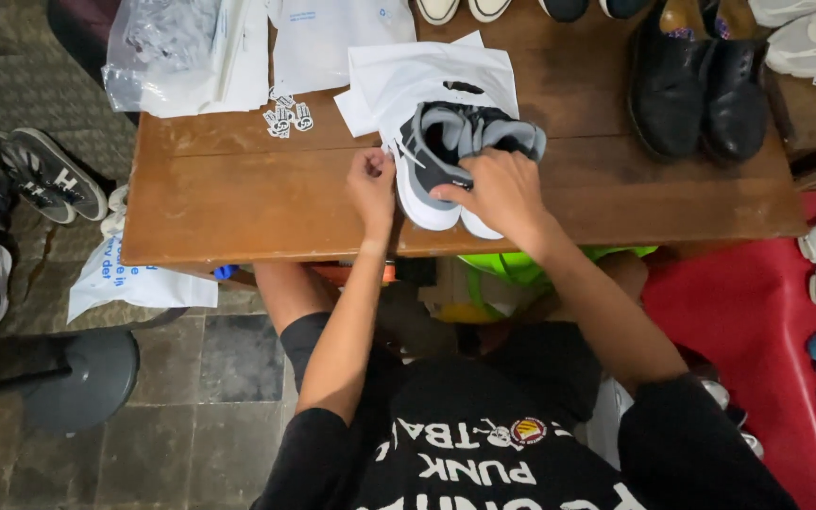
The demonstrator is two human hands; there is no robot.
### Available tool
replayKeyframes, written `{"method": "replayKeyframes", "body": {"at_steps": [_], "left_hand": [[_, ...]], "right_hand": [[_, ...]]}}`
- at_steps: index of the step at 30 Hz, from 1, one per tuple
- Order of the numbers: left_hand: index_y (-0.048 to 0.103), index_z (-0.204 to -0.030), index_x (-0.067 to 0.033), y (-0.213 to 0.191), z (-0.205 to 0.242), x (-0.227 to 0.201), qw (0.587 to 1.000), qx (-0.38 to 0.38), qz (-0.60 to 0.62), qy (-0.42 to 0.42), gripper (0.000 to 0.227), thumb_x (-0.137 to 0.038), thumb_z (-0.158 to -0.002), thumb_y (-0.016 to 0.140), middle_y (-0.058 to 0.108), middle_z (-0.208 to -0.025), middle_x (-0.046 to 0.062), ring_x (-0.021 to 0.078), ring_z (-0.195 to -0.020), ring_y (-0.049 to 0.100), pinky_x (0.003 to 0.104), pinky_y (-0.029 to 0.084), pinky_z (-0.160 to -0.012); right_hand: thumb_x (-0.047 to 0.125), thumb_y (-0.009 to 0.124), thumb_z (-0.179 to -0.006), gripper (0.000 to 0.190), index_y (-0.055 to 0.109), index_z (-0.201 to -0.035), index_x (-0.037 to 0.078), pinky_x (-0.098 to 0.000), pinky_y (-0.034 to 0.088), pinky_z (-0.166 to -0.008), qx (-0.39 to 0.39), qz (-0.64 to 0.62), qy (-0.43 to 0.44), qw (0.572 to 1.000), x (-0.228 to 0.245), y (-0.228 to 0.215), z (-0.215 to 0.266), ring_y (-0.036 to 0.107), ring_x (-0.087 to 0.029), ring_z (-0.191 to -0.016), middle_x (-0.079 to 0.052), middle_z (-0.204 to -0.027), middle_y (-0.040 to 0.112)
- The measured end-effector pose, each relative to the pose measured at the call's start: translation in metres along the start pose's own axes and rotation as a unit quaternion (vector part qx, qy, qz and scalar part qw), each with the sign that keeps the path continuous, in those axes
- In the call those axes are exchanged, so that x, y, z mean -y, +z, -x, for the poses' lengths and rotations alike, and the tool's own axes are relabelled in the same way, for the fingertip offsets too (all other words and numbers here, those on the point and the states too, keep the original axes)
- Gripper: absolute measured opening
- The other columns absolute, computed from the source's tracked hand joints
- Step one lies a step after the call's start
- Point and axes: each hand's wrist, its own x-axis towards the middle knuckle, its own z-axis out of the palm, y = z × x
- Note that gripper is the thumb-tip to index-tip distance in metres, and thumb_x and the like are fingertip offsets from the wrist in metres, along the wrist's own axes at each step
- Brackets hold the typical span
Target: Packing sneakers into a plastic bag and then threading and tying laces on a dress shoe
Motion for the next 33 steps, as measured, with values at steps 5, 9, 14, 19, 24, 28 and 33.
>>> {"method": "replayKeyframes", "body": {"at_steps": [5,9,14,19,24,28,33], "left_hand": [[0.070,-0.093,-0.0161,-0.023,0.023,-0.040,0.997,-0.004,-0.010,0.072,0.005,-0.015,-0.088,0.070,0.071,-0.075,0.010,0.0267,-0.074,0.072,0.040,0.059,-0.072],[0.062,-0.111,-0.0120,-0.024,0.033,-0.041,0.987,0.023,0.143,0.069,0.017,-0.008,-0.095,0.065,0.062,-0.092,0.005,0.0171,-0.088,0.060,0.033,0.054,-0.088],[0.044,-0.139,-0.0085,-0.009,0.039,-0.027,0.968,0.134,0.209,0.036,0.062,-0.002,-0.087,0.078,0.058,-0.125,0.016,0.0282,-0.120,0.060,0.045,0.041,-0.113],[0.046,-0.140,-0.0059,-0.017,0.048,-0.035,0.963,0.234,0.129,0.022,0.075,-0.010,-0.080,0.091,0.059,-0.130,0.021,0.0341,-0.130,0.055,0.048,0.035,-0.120],[0.050,-0.138,-0.0049,-0.020,0.050,-0.045,0.942,0.327,0.071,0.020,0.067,-0.014,-0.083,0.086,0.061,-0.125,0.023,0.0355,-0.125,0.058,0.049,0.038,-0.115],[0.053,-0.136,-0.0041,-0.025,0.050,-0.048,0.918,0.396,0.023,0.016,0.061,-0.017,-0.085,0.082,0.063,-0.122,0.024,0.0367,-0.121,0.061,0.050,0.041,-0.111],[0.056,-0.134,-0.0031,-0.031,0.053,-0.057,0.875,0.482,-0.037,0.012,0.054,-0.021,-0.088,0.077,0.066,-0.117,0.025,0.0381,-0.116,0.064,0.051,0.045,-0.106]], "right_hand": [[0.057,0.074,-0.090,0.058,0.078,-0.111,0.002,-0.0516,0.051,-0.078,0.011,-0.016,0.000,1.000,-0.001,-0.017,-0.001,0.072,-0.045,-0.086,-0.023,-0.088,0.072],[0.058,0.074,-0.090,0.060,0.078,-0.109,0.001,-0.0518,0.051,-0.079,0.026,-0.039,-0.004,0.999,0.005,-0.025,0.000,0.072,-0.044,-0.089,-0.024,-0.088,0.073],[0.062,0.071,-0.094,0.058,0.064,-0.072,0.009,-0.0372,0.046,-0.064,0.026,-0.066,-0.017,0.997,0.006,-0.038,-0.011,0.064,-0.027,-0.065,-0.007,-0.061,0.061],[0.066,0.071,-0.094,0.063,0.053,-0.062,0.014,-0.0327,0.042,-0.058,0.021,-0.077,-0.020,0.997,0.008,-0.038,-0.013,0.059,-0.020,-0.058,-0.001,-0.053,0.055],[0.065,0.069,-0.096,0.065,0.050,-0.063,0.013,-0.0344,0.042,-0.058,0.019,-0.061,-0.025,0.998,0.009,-0.042,-0.016,0.058,-0.023,-0.060,-0.005,-0.056,0.054],[0.066,0.068,-0.096,0.064,0.052,-0.064,0.013,-0.0354,0.043,-0.058,0.012,-0.055,-0.027,0.998,0.006,-0.036,-0.019,0.060,-0.024,-0.061,-0.007,-0.057,0.055],[0.067,0.066,-0.094,0.061,0.064,-0.075,0.009,-0.0436,0.049,-0.065,0.005,-0.036,-0.033,0.999,0.006,-0.031,-0.018,0.068,-0.036,-0.073,-0.015,-0.068,0.063]]}}
